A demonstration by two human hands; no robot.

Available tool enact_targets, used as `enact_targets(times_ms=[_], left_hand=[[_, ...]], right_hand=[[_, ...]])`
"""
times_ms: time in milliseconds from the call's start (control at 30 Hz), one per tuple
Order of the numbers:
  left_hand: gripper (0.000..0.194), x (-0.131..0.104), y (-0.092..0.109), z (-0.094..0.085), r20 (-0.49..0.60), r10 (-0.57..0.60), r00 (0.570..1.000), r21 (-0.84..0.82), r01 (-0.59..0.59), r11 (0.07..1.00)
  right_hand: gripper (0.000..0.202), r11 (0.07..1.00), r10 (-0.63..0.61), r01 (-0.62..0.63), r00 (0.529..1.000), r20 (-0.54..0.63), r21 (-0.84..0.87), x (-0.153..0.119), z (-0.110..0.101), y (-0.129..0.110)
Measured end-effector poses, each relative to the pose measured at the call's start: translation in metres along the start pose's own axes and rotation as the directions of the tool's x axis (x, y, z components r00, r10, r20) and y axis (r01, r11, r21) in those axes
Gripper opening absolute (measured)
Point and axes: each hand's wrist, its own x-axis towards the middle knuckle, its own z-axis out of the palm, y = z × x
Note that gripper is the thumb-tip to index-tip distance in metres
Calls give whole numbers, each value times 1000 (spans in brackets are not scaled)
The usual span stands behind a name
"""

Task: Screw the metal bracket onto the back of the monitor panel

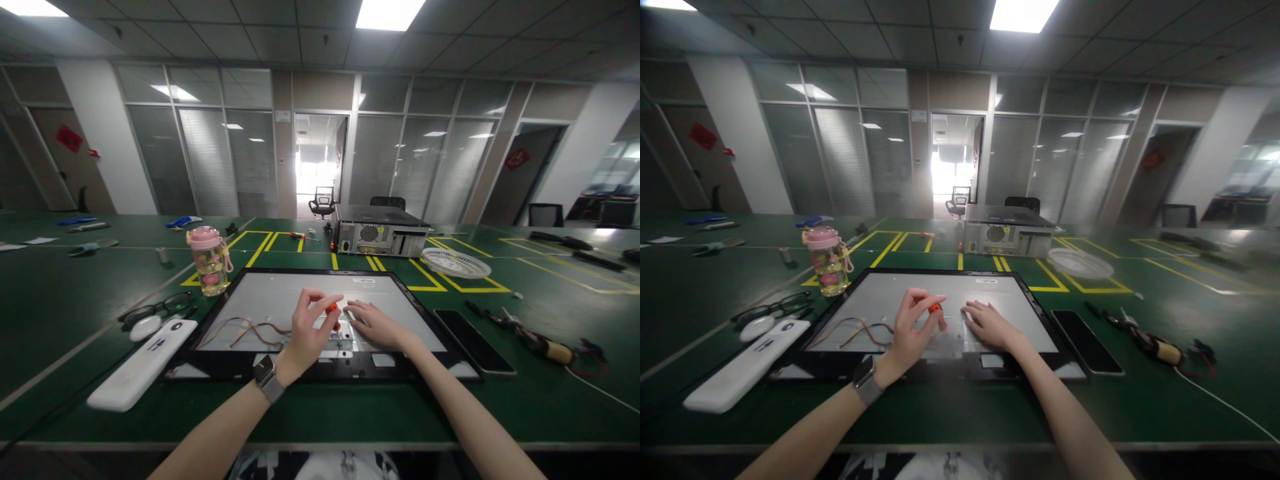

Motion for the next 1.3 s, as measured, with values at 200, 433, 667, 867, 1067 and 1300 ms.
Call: enact_targets(times_ms=[200, 433, 667, 867, 1067, 1300], left_hand=[[30, 3, 2, -3, 53, -23, 998, -66, 26, 997], [25, 4, 1, -1, 33, -64, 997, -80, 66, 995], [18, 1, -1, 2, 40, -33, 999, -87, 36, 996], [29, 1, 2, 2, 87, -23, 996, -135, 35, 990], [19, 5, -1, 0, -11, 26, 1000, -7, -26, 1000], [22, 9, -3, -1, 99, -35, 994, -113, 46, 993]], right_hand=[[44, 1000, 22, -22, 999, 25, -5, -1, -3, -3], [44, 1000, 22, -22, 1000, 17, 2, -1, -3, -4], [44, 1000, 4, -4, 1000, 3, -3, 0, -1, -2], [44, 1000, 12, -12, 1000, 10, 0, 0, -1, -2], [45, 1000, 13, -12, 1000, 24, -14, -1, -3, -4], [45, 1000, 25, -24, 999, 33, -17, -1, -4, -5]])
